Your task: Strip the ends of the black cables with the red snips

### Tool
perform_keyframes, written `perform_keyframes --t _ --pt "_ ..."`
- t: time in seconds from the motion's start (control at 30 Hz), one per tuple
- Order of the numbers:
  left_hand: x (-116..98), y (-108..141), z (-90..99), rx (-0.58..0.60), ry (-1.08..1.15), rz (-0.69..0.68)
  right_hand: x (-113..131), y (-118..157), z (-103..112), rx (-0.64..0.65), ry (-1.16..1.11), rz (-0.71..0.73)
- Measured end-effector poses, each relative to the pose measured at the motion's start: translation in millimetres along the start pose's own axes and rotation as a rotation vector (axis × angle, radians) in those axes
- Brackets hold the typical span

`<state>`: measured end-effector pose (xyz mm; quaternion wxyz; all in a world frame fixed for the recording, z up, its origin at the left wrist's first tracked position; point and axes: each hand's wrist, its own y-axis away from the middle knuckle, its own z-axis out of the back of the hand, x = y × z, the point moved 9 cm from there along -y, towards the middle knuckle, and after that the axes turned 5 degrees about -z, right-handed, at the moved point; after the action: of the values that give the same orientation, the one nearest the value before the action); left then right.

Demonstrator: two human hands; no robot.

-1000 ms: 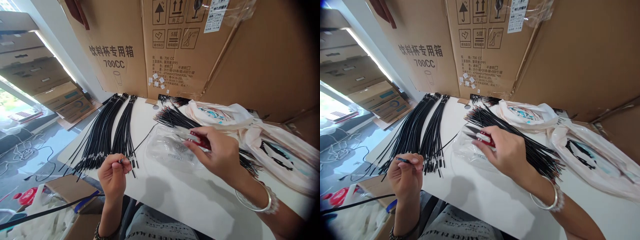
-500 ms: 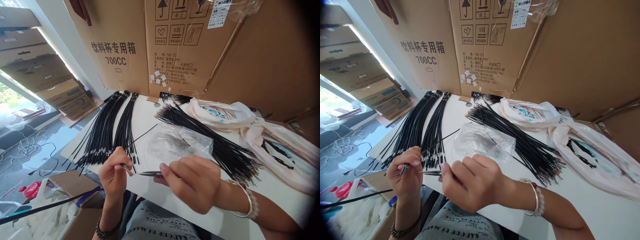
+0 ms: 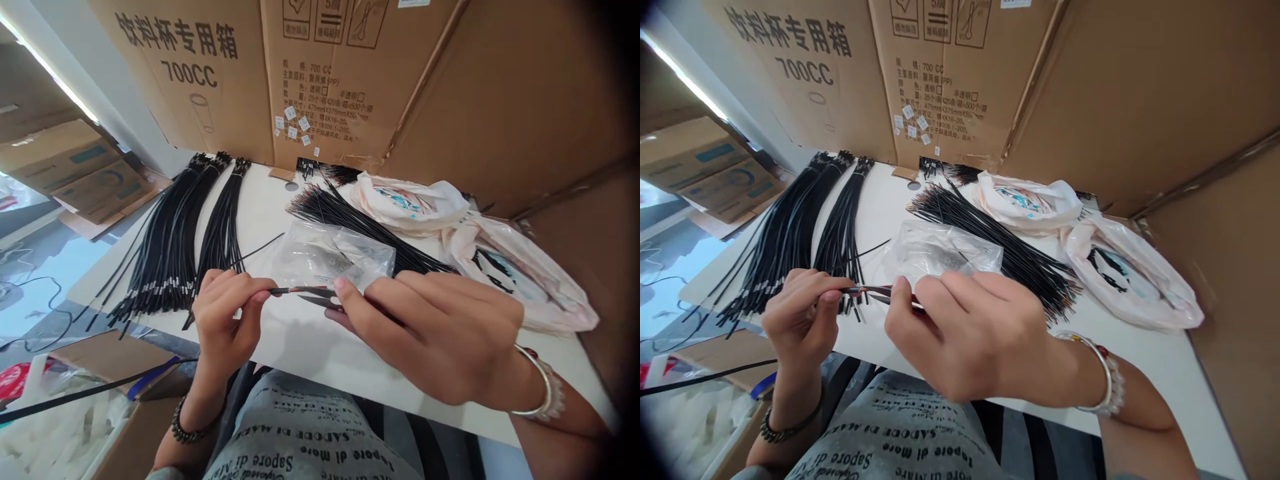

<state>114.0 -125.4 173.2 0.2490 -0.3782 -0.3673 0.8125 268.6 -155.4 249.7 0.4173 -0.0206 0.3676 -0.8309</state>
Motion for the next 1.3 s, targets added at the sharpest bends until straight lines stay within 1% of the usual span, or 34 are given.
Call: perform_keyframes --t 0.1,0.23,0.53,0.8,1.1,1.3 --pt "-2.3 -0.7 -4.0 0.017 -0.004 -0.006 -3.7 2.4 0.6 0.025 -0.008 -0.033" --pt "-4.5 -0.8 -5.8 0.03 -0.003 -0.003 -2.1 4.7 -4.3 0.034 0.007 -0.041" --pt "-10.6 -3.9 -5.5 0.052 -0.005 -0.021 -2.7 6.8 -5.2 0.002 0.011 -0.048" --pt "-9.9 -4.8 -5.8 0.054 0.0 -0.028 -4.8 7.3 -3.4 0.003 0.011 -0.04" --pt "-9.7 -5.7 -8.1 0.061 0.015 -0.015 -5.7 7.4 -6.5 0.015 -0.014 -0.042" --pt "-8.8 -4.6 -7.0 0.067 0.038 -0.016 -11.7 7.2 -10.9 0.035 -0.052 -0.093"
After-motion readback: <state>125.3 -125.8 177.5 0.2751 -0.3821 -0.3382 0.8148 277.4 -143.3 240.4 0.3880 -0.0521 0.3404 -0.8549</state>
